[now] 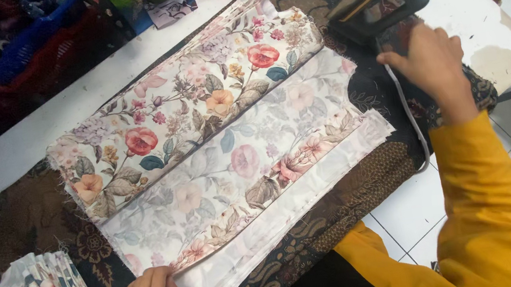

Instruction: The person irons a stack of floral-patterned fabric pieces on a table. They repeatedly fold the top edge of the fabric, press it with an iron, and smooth it with their hands. The person handles the fabric and iron throughout the clip.

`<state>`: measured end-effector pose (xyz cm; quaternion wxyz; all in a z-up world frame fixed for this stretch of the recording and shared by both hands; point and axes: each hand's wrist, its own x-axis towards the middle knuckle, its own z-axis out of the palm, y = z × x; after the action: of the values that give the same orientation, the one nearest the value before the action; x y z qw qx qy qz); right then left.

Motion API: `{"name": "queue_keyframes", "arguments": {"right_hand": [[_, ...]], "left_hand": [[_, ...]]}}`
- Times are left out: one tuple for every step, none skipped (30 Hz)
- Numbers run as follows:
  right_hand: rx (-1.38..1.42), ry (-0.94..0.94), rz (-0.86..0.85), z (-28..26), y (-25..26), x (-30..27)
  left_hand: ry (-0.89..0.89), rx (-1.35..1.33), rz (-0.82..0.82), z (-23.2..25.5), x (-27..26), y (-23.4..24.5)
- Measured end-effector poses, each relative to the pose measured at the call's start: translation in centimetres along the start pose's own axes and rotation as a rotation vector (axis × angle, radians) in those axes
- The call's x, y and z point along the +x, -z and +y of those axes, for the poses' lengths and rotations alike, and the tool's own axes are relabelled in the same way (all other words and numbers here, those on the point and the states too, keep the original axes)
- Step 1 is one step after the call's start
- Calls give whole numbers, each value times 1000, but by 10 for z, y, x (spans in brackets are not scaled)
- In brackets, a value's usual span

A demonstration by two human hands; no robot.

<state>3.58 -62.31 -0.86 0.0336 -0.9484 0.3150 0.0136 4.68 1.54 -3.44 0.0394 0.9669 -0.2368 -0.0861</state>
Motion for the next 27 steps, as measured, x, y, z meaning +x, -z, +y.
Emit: {"name": "queue_keyframes", "arguments": {"right_hand": [[94, 159, -45, -12, 5, -19], [187, 319, -90, -27, 6, -40], [340, 610, -140, -47, 3, -54], [493, 901, -191, -64, 0, -64], [397, 946, -161, -76, -2, -72], [300, 989, -128, -86, -6, -79], [203, 1028, -96, -94, -8, -82], [211, 987, -170, -97, -8, -73], [218, 946, -241, -97, -6, -57], [223, 904, -313, -98, -4, -40], [295, 849, -376, -100, -2, -24], [365, 793, -440, -102, 1, -7], [433, 734, -504, -106, 3, 10], [471, 672, -543, -112, 5, 28], [509, 603, -585, -118, 6, 45], [546, 532, -627, -127, 5, 62], [531, 544, -597, -136, 3, 78], [517, 556, -568, -145, 0, 95], [503, 566, -535, -153, -3, 111], [498, 582, -499, -161, -8, 125], [491, 599, -464, -171, -16, 137], [484, 616, -428, -179, -25, 147], [477, 627, -409, -185, -33, 155], [471, 638, -390, -190, -41, 163], [464, 650, -371, -194, -47, 169], [461, 639, -356, -196, -53, 174], [457, 626, -344, -197, -58, 178]], "left_hand": [[19, -42, -53, -2, 5, 10], [37, -84, -105, -3, 10, 19], [59, -122, -106, -3, 14, 28], [81, -159, -106, -3, 20, 38], [104, -198, -103, -3, 27, 47], [152, -218, -155, -6, 34, 57], [199, -241, -210, -11, 42, 67], [245, -264, -263, -15, 50, 74], [212, -304, -239, -18, 61, 79], [179, -344, -213, -23, 71, 85], [143, -384, -184, -30, 81, 90], [160, -412, -188, -38, 92, 94], [175, -441, -192, -47, 104, 97], [165, -468, -183, -57, 118, 99], [151, -494, -179, -67, 134, 100], [157, -515, -179, -76, 149, 100], [159, -534, -181, -86, 166, 99], [146, -512, -159, -95, 180, 97], [130, -488, -136, -103, 196, 94], [113, -465, -113, -111, 210, 90], [133, -505, -89, -117, 222, 84], [153, -545, -64, -122, 234, 78], [173, -585, -40, -127, 243, 71], [151, -556, 18, -132, 251, 65], [129, -528, 76, -137, 257, 58], [108, -499, 133, -141, 262, 53], [132, -524, 152, -145, 266, 48]]}}
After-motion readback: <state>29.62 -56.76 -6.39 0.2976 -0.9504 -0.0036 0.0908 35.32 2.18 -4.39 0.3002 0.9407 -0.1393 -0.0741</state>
